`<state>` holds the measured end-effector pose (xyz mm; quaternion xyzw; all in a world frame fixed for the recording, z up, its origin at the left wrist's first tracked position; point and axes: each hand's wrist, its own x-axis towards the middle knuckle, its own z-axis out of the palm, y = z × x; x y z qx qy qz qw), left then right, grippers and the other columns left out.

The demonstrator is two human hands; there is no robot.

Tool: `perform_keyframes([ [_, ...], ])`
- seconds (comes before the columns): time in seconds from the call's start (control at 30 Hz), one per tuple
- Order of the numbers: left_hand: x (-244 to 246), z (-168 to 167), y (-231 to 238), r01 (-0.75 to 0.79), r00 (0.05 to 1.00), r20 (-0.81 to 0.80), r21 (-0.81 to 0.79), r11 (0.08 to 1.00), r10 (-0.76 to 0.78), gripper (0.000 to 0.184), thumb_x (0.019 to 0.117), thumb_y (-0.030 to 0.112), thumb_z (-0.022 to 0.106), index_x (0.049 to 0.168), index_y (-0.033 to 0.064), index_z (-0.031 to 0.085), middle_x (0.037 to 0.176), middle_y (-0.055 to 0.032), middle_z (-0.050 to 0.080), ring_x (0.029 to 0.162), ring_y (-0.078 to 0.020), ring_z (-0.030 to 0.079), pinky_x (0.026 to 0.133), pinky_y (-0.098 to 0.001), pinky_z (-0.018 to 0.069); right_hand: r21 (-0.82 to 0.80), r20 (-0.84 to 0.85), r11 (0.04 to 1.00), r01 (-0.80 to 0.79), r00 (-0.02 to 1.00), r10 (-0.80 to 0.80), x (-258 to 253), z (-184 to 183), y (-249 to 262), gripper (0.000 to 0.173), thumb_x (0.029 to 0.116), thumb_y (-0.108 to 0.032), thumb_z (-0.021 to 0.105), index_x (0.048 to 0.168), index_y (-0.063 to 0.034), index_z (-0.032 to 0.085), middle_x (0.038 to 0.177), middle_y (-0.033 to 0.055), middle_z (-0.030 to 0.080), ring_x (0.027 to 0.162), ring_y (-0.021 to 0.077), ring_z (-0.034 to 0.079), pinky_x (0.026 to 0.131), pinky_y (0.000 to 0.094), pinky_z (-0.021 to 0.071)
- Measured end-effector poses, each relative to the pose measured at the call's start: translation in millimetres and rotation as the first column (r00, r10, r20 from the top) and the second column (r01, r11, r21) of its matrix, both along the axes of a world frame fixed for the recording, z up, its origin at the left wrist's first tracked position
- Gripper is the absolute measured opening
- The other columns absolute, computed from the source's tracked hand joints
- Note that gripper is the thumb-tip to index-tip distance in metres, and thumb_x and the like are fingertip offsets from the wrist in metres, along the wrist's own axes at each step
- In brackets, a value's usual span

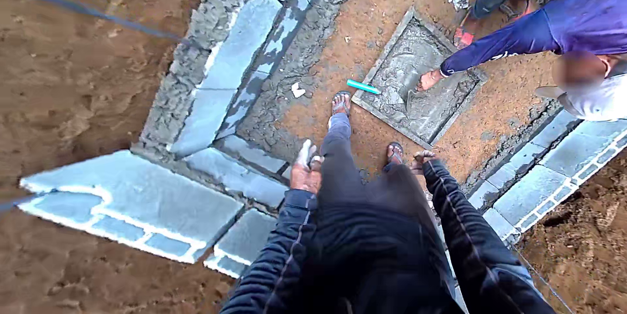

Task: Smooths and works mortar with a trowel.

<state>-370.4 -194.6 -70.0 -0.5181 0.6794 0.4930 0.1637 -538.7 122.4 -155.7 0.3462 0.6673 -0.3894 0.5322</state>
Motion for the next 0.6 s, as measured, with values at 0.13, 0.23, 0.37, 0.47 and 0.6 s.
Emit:
perform_keyframes([
  [0.13, -61.7, -53.7, -42.4, 0.050, 0.999, -0.003, 0.102, 0.993, -0.050, 0.055, 0.1078, 0.013, 0.050, 0.160, 0.0134, 0.034, 0.150, -0.0133, 0.056, 0.121, -0.0271, 0.067, 0.104, -0.0482, 0.0551, -0.040, 0.112, 0.995, 0.091, 0.990, -0.086, -14.8, -55.4, -92.7, 0.035, 0.1118, -0.023, 0.045, 0.137, 0.0004, 0.052, 0.105, 0.0202, 0.067, 0.083, 0.0249, 0.068, 0.075, 0.0398, 0.0596],
  [0.23, -93.8, -106.9, -62.0, 0.023, 0.999, -0.038, 0.115, 0.993, -0.018, 0.054, 0.1080, 0.013, 0.049, 0.160, 0.0128, 0.034, 0.147, -0.0115, 0.058, 0.114, -0.0244, 0.071, 0.100, -0.0460, 0.0580, -0.090, 0.147, 0.939, 0.331, 0.937, -0.316, 7.0, -156.6, -117.0, 0.036, 0.1093, -0.033, 0.047, 0.136, -0.0107, 0.056, 0.101, 0.0160, 0.071, 0.080, 0.0261, 0.072, 0.070, 0.0425, 0.0617],
  [0.37, -125.2, -193.6, -62.2, -0.200, 0.960, -0.193, 0.037, 0.979, 0.203, 0.053, 0.1057, 0.006, 0.050, 0.157, 0.0051, 0.035, 0.143, -0.0130, 0.061, 0.105, -0.0211, 0.074, 0.093, -0.0400, 0.0624, -0.001, 0.218, 0.924, 0.382, 0.902, -0.373, -30.6, -241.7, -185.3, 0.037, 0.1102, -0.033, 0.045, 0.133, -0.0054, 0.056, 0.099, 0.0154, 0.070, 0.080, 0.0265, 0.072, 0.069, 0.0410, 0.0622],
  [0.47, -143.2, -260.0, -51.3, -0.333, 0.910, -0.258, 0.012, 0.943, 0.324, 0.056, 0.1041, 0.003, 0.051, 0.157, 0.0037, 0.033, 0.145, -0.0129, 0.059, 0.107, -0.0211, 0.073, 0.093, -0.0381, 0.0622, -0.049, 0.212, 0.903, 0.426, 0.888, -0.408, -51.8, -321.2, -216.8, 0.040, 0.1109, -0.035, 0.044, 0.131, -0.0027, 0.055, 0.095, 0.0139, 0.070, 0.078, 0.0242, 0.072, 0.067, 0.0379, 0.0623],
  [0.6, -144.1, -333.5, -34.9, -0.207, 0.931, -0.304, 0.020, 0.978, 0.203, 0.055, 0.1038, 0.002, 0.052, 0.155, -0.0006, 0.033, 0.144, -0.0129, 0.060, 0.109, -0.0203, 0.073, 0.094, -0.0377, 0.0625, -0.036, 0.178, 0.847, 0.531, 0.837, -0.517, -72.1, -396.9, -237.4, 0.055, 0.1091, -0.047, 0.044, 0.143, -0.0030, 0.046, 0.111, 0.0196, 0.067, 0.086, 0.0280, 0.071, 0.072, 0.0407, 0.0614],
])
